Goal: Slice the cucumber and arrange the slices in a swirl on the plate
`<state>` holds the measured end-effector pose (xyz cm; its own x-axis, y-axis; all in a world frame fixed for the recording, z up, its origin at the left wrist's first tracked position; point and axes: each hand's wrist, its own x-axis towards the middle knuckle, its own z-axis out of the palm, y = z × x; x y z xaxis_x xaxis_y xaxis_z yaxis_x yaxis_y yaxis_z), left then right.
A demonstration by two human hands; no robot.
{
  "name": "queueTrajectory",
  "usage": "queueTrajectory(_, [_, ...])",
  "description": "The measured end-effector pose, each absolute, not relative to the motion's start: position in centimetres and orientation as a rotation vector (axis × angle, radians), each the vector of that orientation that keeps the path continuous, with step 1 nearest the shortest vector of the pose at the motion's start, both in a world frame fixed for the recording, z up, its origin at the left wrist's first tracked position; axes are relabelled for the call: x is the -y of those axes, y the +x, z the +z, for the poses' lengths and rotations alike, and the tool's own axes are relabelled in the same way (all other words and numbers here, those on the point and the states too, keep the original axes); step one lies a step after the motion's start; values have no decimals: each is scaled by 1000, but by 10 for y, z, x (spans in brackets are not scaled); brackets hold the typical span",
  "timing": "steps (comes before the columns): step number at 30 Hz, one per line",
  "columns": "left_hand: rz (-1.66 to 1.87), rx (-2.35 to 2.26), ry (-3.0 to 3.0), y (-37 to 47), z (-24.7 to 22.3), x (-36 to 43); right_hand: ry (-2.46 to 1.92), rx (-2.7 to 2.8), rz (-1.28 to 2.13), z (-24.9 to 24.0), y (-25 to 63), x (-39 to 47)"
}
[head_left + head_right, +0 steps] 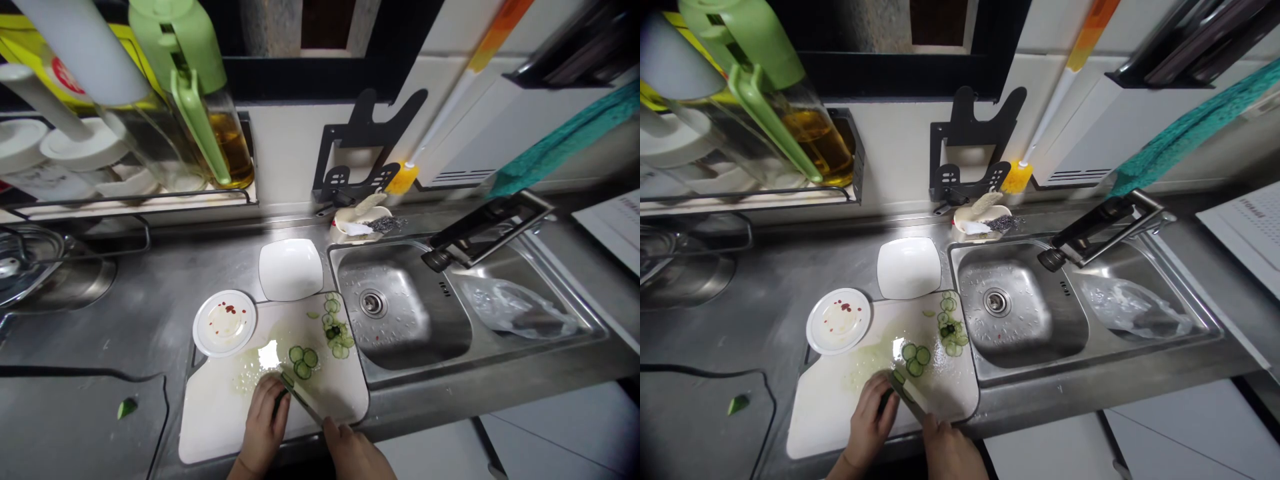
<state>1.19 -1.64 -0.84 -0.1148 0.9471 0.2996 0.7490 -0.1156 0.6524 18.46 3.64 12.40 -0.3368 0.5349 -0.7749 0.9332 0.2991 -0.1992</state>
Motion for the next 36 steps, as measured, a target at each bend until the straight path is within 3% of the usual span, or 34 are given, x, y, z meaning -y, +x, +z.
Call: queueTrajectory(36, [1035,-1817,1834,12,-9,15,1463,-2271,-697,72,159,-32])
